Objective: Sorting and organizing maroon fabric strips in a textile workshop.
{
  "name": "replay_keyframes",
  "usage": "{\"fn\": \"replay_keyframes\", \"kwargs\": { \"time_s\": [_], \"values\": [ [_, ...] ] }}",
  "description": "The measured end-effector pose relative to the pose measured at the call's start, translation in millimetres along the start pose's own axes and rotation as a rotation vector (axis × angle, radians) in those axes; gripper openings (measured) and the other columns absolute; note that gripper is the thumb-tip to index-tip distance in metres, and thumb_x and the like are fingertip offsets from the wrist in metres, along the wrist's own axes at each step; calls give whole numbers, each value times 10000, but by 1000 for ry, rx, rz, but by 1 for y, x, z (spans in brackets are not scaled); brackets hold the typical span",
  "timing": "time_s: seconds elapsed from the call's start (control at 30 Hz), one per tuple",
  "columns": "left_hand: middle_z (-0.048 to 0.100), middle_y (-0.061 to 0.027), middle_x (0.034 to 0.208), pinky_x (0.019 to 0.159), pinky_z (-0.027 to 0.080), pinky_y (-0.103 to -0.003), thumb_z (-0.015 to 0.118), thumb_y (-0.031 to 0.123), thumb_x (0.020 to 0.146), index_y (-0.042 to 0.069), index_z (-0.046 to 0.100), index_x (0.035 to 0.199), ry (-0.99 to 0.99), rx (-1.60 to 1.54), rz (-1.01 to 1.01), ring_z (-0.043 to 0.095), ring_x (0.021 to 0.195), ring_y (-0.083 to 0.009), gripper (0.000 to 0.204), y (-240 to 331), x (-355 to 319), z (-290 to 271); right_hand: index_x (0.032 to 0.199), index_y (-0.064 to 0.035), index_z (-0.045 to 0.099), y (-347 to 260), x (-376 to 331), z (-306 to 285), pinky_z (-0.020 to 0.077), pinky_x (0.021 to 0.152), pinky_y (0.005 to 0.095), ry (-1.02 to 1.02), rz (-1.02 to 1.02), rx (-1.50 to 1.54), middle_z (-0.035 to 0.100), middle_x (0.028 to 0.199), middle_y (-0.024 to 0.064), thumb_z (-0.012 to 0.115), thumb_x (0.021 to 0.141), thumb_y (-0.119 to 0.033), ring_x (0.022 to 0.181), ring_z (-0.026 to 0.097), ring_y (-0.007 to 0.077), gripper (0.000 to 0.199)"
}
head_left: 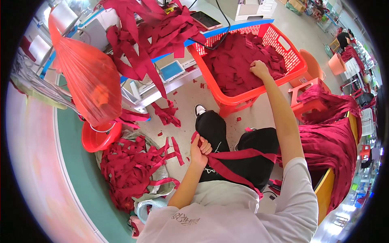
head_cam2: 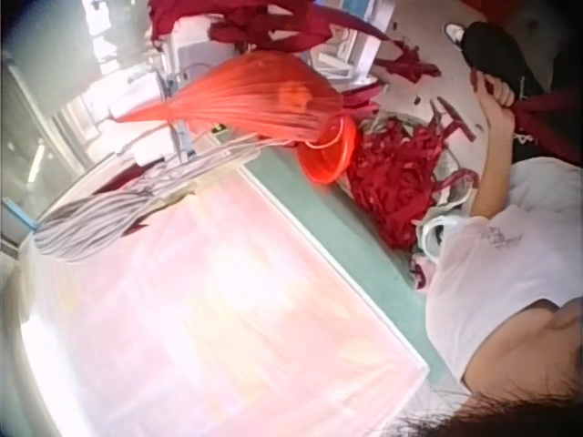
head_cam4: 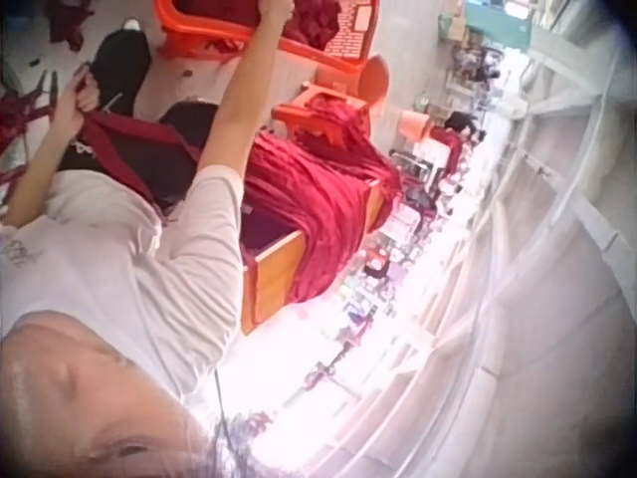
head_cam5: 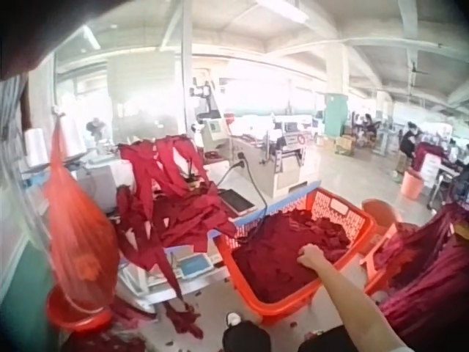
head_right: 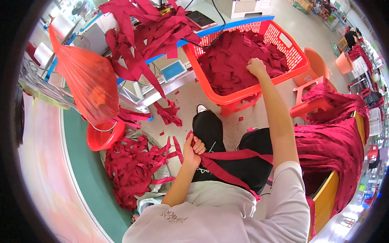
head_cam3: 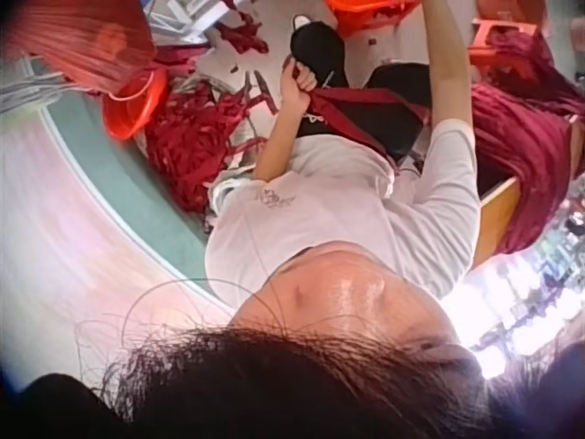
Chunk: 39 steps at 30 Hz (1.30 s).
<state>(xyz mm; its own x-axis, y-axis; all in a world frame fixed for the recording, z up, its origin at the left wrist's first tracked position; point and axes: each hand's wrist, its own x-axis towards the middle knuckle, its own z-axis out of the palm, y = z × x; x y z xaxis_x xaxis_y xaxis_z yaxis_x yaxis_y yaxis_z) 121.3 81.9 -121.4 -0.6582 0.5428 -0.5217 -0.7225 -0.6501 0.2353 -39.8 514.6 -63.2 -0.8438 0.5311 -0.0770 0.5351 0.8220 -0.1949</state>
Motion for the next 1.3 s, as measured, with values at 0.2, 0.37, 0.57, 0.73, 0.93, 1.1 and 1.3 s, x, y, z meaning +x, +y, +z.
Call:
{"fn": "replay_keyframes", "kwargs": {
  "time_s": [0.2, 0.37, 0.57, 0.73, 0.93, 1.1, 1.3],
  "values": [
    [264, 51, 514, 423, 209, -251, 427, 316, 1033, 116, 488, 751, -6, -31, 2, 241, 427, -86, 351, 5, 1, -7, 912, -3, 623, -17, -20, -15, 525, 725, 350, 515, -261, 558, 657, 765, 127, 628, 815, -124, 770, 681, 249, 154],
    [285, 61, 508, 422, 207, -236, 429, 338, 1035, 107, 527, 782, -85, 99, -38, 258, 431, -64, 356, 2, -12, 12, 904, 4, 569, -74, -161, -102, 476, 632, 226, 202, -444, 1467, 582, 794, 48, 512, 873, -2, 627, 582, 124, 66],
    [307, 60, 552, 477, 244, -222, 277, 610, 1002, -5, 601, 1040, -402, 302, -190, 288, 488, -56, 696, -24, -39, 75, 967, 26, 665, -70, -335, -107, 481, 532, 229, -453, -643, 1137, 608, 878, 82, 545, 818, 98, 608, 606, 107, 205],
    [479, -30, 634, 565, 340, -302, 552, 476, 907, 21, 612, 926, -476, 291, -380, 422, 570, -166, 459, -43, -24, 53, 1032, -1, 646, -32, -412, -33, 458, 497, 211, -940, -32, 1221, 649, 888, 41, 592, 910, -17, 624, 560, 61, 135],
    [449, -22, 637, 576, 358, -304, 546, 304, 908, 77, 523, 788, -270, 216, -299, 456, 602, -169, 257, -38, -16, 72, 1017, -23, 542, -2, -469, -12, 485, 626, 330, -733, 172, 808, 677, 808, 109, 599, 846, -21, 713, 666, 208, 180],
    [504, 10, 662, 536, 359, -249, 502, 351, 991, 92, 563, 819, -188, 385, -119, 472, 567, -97, 317, -29, -19, 79, 1092, -28, 515, 19, -480, -6, 500, 681, 370, -601, 286, 603, 690, 862, 132, 615, 858, -66, 760, 667, 300, 257],
    [584, -12, 742, 604, 396, -232, 332, 447, 1054, 51, 615, 831, -302, 657, -60, 515, 637, -80, 535, -31, -38, 93, 1188, -17, 544, -6, -454, -15, 459, 930, 349, -260, -37, 652, 628, 1126, 155, 693, 848, -142, 1062, 611, 277, 391]
  ]
}}
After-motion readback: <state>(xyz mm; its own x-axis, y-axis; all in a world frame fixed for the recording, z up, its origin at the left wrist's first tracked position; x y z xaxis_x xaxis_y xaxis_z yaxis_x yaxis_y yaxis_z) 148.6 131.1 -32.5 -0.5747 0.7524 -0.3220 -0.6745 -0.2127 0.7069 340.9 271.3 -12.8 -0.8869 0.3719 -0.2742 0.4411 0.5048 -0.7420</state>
